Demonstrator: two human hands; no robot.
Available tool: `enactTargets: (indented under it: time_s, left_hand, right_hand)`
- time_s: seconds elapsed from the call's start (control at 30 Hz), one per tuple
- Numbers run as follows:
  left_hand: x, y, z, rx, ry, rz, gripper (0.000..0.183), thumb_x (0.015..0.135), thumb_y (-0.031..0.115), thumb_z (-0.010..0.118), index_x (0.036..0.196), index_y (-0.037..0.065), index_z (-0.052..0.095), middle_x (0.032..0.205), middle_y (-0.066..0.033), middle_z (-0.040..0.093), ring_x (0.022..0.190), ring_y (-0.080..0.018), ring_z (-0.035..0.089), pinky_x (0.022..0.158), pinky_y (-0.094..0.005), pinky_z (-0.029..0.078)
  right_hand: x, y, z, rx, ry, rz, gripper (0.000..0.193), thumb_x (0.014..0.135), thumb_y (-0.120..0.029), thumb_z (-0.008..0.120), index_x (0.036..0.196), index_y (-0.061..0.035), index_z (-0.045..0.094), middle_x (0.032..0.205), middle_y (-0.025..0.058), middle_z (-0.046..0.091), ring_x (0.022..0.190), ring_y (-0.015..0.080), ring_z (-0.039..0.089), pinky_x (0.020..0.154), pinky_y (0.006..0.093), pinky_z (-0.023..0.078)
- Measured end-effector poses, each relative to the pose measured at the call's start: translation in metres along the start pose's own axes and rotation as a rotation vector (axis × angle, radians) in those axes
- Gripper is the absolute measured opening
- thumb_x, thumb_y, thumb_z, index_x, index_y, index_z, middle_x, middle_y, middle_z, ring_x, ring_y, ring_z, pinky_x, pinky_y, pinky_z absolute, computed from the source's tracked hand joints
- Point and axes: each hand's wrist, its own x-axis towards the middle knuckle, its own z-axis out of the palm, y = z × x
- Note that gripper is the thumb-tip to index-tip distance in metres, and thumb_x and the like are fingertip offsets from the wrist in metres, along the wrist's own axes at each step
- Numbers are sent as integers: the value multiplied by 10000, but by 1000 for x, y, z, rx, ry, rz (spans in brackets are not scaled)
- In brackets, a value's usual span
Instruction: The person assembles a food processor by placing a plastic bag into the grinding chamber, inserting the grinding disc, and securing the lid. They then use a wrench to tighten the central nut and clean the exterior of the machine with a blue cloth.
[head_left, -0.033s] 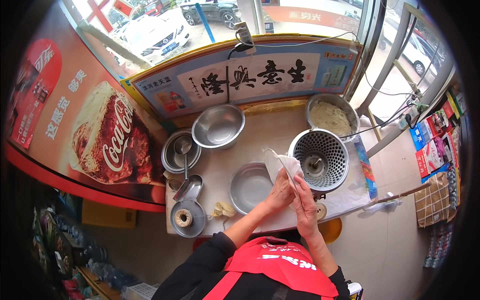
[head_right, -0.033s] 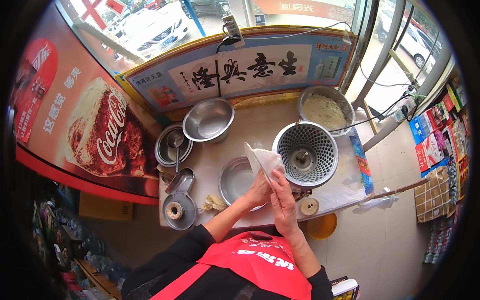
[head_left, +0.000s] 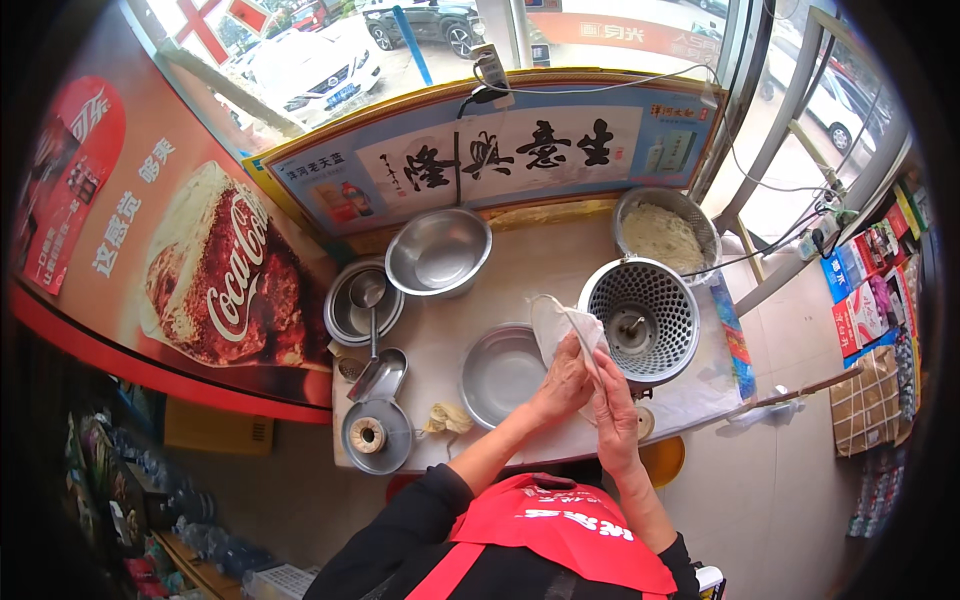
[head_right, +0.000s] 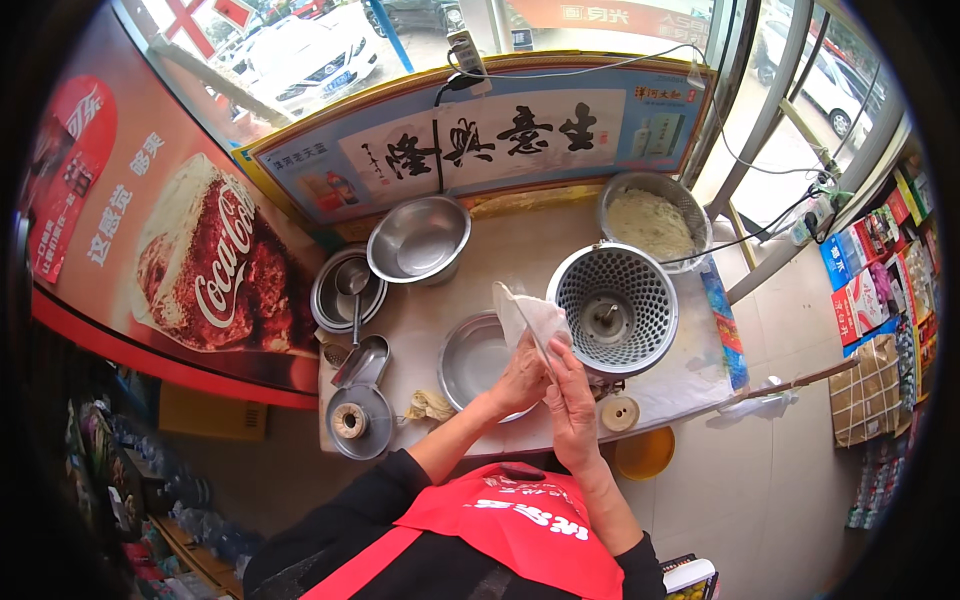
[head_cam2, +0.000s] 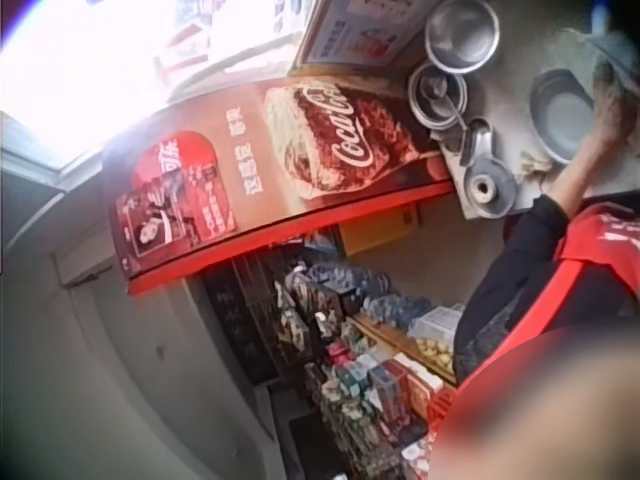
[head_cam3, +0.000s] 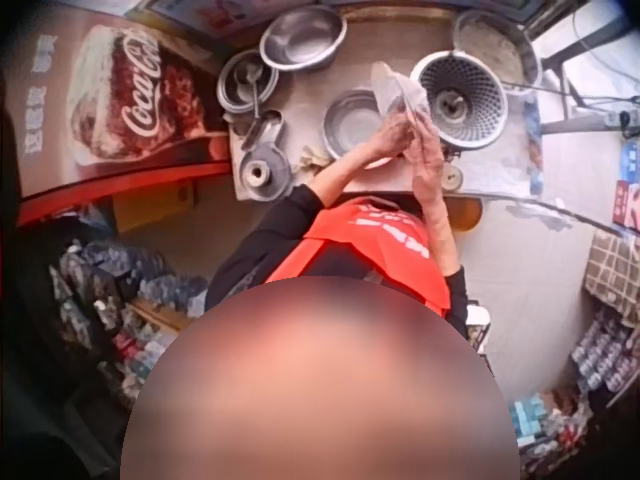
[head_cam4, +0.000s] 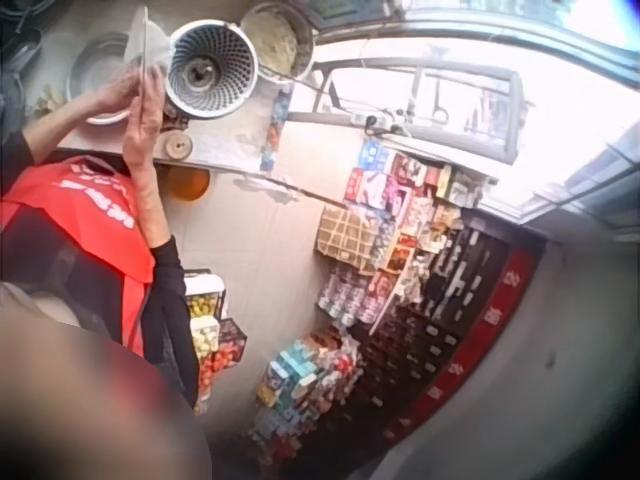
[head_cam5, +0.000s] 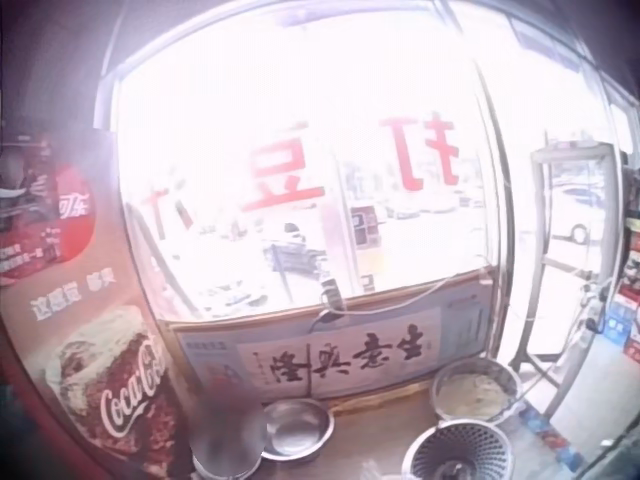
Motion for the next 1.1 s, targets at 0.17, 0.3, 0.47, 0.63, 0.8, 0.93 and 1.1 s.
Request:
enactTargets:
  time_s: [0.17, 0.3, 0.47, 0.63, 0.8, 0.93, 1.1]
  left_hand:
    - [5, 26, -26, 2, 159, 13, 350, 787, -105, 570, 1094, 34, 665, 1282, -192, 620, 1149, -385, 616, 967, -455, 505]
    - [6, 30, -48, 75, 467, 61, 296, 744, -151, 608, 929, 46, 729, 974, -118, 657, 848, -277, 639, 682, -354, 521]
    - [27, 4, -48, -154, 342, -304, 533, 943, 257, 678, 1418, 62, 533, 1315, -156, 564, 1213, -277, 524, 939, -367, 457]
    - [48, -16, -24, -462, 3, -516, 732, 920, 356, 730, 1499, 27, 426, 1342, -153, 566, 1254, -219, 503, 925, -352, 501]
    - [67, -10, -14, -743, -78, -579, 625, 877, 183, 792, 1372, 6, 454, 1111, -60, 584, 1007, -115, 579, 912, -291, 490]
    - [76, 6, -6, -450, -22, -514, 467, 841, 82, 797, 1169, 37, 468, 1000, -27, 552, 855, -87, 556, 792, -279, 501]
    - [82, 15, 9, -141, 144, -395, 400, 834, 13, 726, 1122, 28, 449, 968, -55, 568, 796, -134, 534, 759, -269, 459]
  right_hand:
    - [9, 6, -25, 248, 203, 111, 405, 1071, -134, 423, 1453, -4, 464, 1460, 123, 509, 1313, 258, 536, 1078, 364, 444]
    - [12, 9, -58, 371, 209, 158, 404, 1078, -168, 423, 1452, -18, 449, 1341, 153, 592, 1094, 267, 676, 901, 367, 576]
    - [19, 6, -85, 418, 203, 179, 404, 1077, -199, 436, 1451, -48, 453, 1222, 152, 659, 1033, 253, 697, 837, 355, 598]
    - [27, 5, -113, 514, 195, 195, 412, 1070, -191, 445, 1465, -73, 441, 1218, 152, 661, 1031, 255, 698, 833, 359, 600]
    - [32, 11, -137, 557, 299, 199, 446, 1060, -179, 476, 1493, -102, 403, 1211, 144, 655, 964, 236, 701, 820, 357, 605]
    - [34, 18, -136, -296, 489, 26, 744, 955, -106, 626, 1577, -114, 217, 1391, 182, 504, 1053, 277, 639, 858, 396, 578]
    - [40, 35, -129, -948, 343, 39, 810, 854, 53, 579, 1564, -235, 318, 1291, 221, 446, 1124, 430, 546, 874, 467, 531]
